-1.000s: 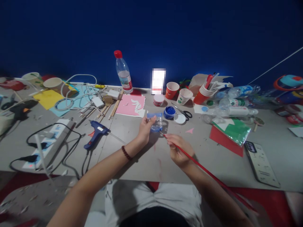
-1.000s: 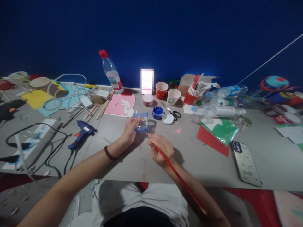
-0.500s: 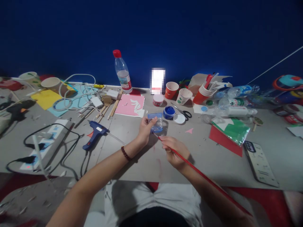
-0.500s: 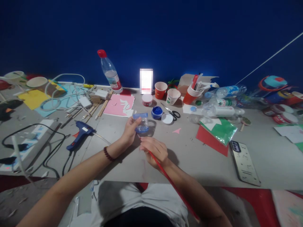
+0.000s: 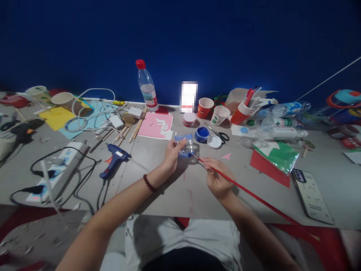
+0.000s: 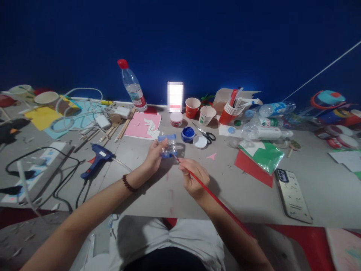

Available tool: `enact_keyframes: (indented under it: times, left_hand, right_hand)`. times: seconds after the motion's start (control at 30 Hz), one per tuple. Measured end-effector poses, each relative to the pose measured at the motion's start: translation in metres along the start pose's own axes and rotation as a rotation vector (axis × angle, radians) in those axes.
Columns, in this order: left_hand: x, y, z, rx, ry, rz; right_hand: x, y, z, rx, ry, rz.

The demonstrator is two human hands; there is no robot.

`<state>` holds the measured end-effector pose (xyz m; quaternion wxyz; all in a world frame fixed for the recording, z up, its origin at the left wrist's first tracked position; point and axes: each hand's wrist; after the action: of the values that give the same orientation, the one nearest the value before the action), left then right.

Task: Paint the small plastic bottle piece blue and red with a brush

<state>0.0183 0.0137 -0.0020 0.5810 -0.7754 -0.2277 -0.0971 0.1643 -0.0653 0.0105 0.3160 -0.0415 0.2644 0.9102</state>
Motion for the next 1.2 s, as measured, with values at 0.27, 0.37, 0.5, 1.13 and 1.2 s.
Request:
enact_keyframes:
  times: [0.27, 0.37, 0.5, 1.13, 1.2]
  left_hand:
    - [-0.002, -0.004, 0.001, -0.036, 0.021, -0.061]
    - [-0.004, -0.005, 0.001, -0.048, 0.044, -0.076]
    - [-0.005, -0.005, 0.002, -0.061, 0.066, -0.074]
    - [-0.005, -0.004, 0.002, -0.038, 0.079, -0.008]
    - [-0.004, -0.004, 0.001, -0.017, 0.082, 0.002]
  right_hand:
    - [-0.006, -0.013, 0.001, 0.019, -0.075, -0.042]
    - [-0.005, -0.017, 0.001, 0.016, -0.099, -0.057]
    - [-0.004, -0.016, 0.001, 0.003, -0.057, -0.064]
    - [-0.001, -0.011, -0.002, 0.034, 0.036, 0.04]
    - [-0.001, -0.011, -0.004, 0.044, 0.044, 0.071]
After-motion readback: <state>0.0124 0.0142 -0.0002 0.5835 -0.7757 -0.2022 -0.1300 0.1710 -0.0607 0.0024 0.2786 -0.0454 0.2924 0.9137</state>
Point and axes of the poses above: each hand's wrist, its own z-axis towards the middle knuckle, its own x-axis out of the palm, y = z × x, and after that the axes turned 5 degrees about -y, right-handed
